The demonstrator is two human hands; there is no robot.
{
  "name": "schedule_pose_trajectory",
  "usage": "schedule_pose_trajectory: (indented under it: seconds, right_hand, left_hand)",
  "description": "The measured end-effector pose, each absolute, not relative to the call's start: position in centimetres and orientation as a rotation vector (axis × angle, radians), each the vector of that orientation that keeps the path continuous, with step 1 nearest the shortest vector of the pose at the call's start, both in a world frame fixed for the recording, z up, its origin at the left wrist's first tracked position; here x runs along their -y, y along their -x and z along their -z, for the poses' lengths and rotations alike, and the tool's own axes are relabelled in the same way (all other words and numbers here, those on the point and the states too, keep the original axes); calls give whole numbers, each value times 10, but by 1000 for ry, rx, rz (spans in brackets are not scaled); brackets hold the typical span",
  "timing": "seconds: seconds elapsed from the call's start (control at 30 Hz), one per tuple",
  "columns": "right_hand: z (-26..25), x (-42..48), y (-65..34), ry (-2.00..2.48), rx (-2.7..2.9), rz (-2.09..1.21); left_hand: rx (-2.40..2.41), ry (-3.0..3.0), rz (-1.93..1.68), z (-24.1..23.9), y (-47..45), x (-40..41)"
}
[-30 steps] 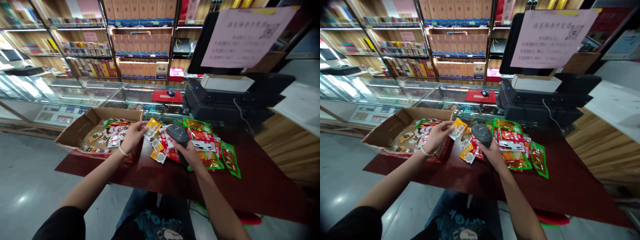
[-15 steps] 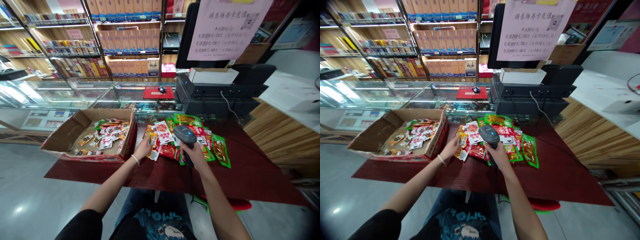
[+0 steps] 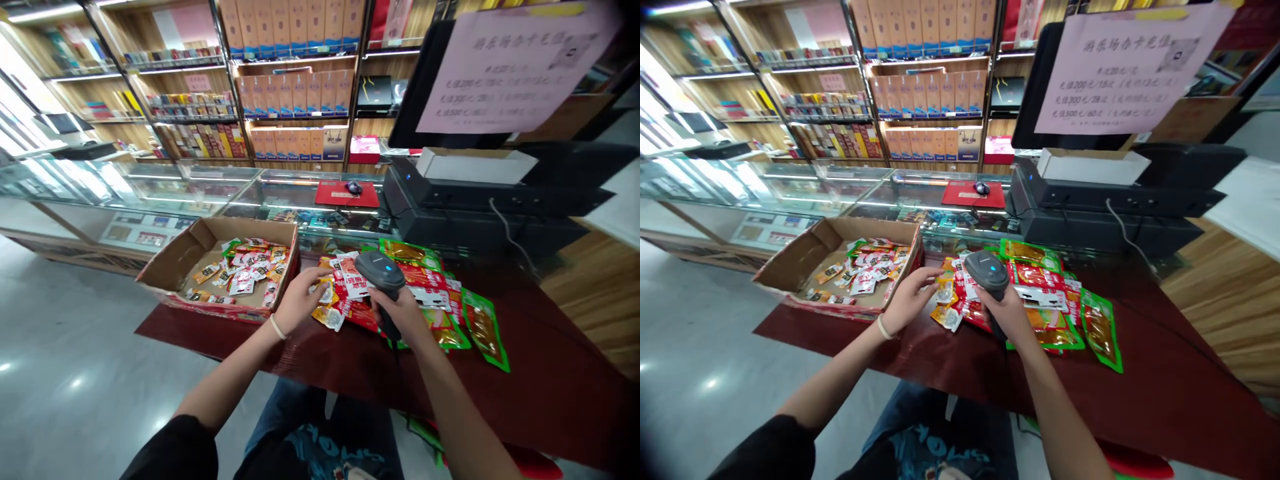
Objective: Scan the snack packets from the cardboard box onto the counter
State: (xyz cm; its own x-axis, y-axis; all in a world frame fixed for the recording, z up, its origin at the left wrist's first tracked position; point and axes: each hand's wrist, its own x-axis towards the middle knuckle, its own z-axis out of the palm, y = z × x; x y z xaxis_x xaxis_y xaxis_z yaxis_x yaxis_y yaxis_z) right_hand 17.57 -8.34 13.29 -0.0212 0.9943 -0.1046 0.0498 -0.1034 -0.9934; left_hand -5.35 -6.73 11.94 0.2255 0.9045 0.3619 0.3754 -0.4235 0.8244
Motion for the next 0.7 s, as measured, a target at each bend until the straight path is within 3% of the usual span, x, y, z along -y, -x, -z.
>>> schedule_pose_trajectory:
  seconds: [0.17, 0.37, 0.7]
  right_hand:
    - [-145, 71, -142, 1285, 1377, -1297]
    - [-152, 54, -79, 1162, 1521, -1396]
    - [-157, 19, 7, 1090, 1740, -1445]
  left_hand:
    - [-1341, -1881, -1322, -150, 111, 78]
    - [-1671, -1813, -1376, -150, 215, 82]
    - [-2122, -2019, -845, -133, 336, 53]
